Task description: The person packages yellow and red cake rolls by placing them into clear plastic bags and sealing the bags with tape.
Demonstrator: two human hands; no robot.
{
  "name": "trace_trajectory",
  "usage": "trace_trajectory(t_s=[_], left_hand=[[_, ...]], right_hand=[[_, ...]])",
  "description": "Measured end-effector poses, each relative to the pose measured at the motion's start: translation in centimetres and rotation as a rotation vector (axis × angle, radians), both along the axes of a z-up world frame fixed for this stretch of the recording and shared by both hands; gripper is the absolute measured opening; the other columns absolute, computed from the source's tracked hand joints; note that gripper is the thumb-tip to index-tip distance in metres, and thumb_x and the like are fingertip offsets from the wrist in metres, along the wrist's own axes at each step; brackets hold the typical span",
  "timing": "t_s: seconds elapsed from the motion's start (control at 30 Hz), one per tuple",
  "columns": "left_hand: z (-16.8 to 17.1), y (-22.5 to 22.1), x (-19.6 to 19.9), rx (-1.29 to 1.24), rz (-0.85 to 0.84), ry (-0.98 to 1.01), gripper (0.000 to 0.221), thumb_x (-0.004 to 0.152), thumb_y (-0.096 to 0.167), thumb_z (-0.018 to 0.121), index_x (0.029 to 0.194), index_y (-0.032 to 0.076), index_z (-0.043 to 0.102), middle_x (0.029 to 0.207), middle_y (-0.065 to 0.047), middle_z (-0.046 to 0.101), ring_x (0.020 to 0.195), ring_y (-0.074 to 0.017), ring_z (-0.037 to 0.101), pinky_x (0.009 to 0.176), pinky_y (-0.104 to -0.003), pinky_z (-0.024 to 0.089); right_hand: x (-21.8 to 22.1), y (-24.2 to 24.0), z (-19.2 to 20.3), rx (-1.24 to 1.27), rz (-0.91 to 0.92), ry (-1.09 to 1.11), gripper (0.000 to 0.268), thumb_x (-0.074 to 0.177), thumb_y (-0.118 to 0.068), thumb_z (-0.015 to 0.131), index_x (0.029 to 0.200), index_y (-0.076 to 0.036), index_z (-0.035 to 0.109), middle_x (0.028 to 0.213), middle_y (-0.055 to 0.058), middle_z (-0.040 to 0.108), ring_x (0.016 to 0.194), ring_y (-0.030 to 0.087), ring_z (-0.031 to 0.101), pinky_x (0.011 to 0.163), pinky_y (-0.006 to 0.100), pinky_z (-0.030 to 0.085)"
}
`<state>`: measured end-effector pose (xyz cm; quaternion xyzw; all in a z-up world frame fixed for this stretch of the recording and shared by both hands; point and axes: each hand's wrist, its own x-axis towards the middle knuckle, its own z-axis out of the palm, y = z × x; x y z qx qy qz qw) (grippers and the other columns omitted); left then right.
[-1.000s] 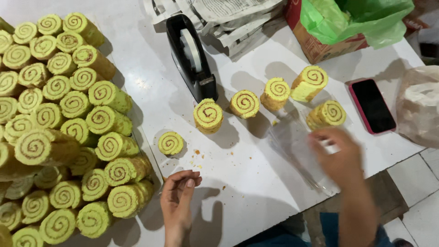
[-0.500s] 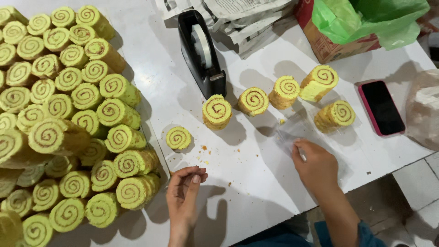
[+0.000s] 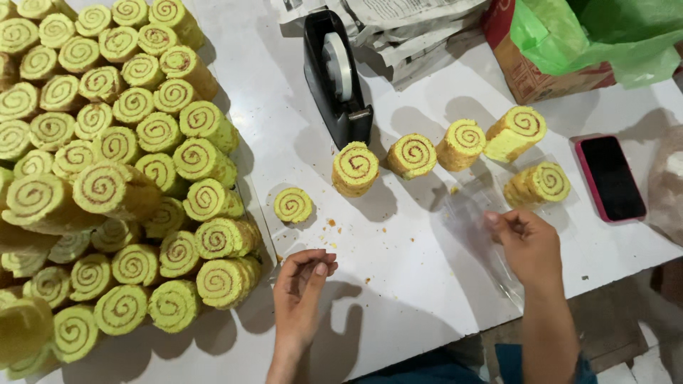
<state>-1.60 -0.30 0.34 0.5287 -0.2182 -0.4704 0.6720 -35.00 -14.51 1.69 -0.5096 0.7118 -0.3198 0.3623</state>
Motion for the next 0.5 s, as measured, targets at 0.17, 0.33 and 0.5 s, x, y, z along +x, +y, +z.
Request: trace_trajectory(t_s=[0.17,0.33,0.5], left_hand=[[1.4,-0.2,0.0,0.018,-0.066,-0.005,0.023,0.096,0.014,0.07,0.114,0.0,0.072,0.106,-0.019,0.08,0.1,-0.0254,0.077,0.095,-0.039,0.066],[3.7,0.1,-0.1,-0.045,-0.39,0.247,0.087,0.079,0.061,0.079,0.141,0.002,0.062,0.143,-0.02,0.069,0.128,-0.0316,0.067,0.102,-0.046,0.059],[4.5,1.2,-0.3,-0.353,-0.424,0.616,0.106,0.089,0.055,0.081,0.16,-0.005,0.031,0.163,-0.03,0.04,0.15,-0.0429,0.043,0.127,-0.049,0.035]], right_hand=[[3.2,2.1,2.5,-0.313,0.048,0.003,0.02,0.11,-0.015,0.07,0.098,0.0,0.065,0.103,0.015,0.073,0.094,0.022,0.07,0.085,0.033,0.061],[11.0,7.6,3.4,-0.641,0.372,-0.072,0.034,0.107,-0.028,0.052,0.084,-0.003,0.057,0.118,0.024,0.076,0.112,0.033,0.078,0.094,0.036,0.061],[20.3,10.8,5.4,-0.587,1.321,-0.356,0.025,0.107,-0.011,0.051,0.095,0.007,0.064,0.123,0.031,0.067,0.132,0.051,0.059,0.118,0.055,0.042]])
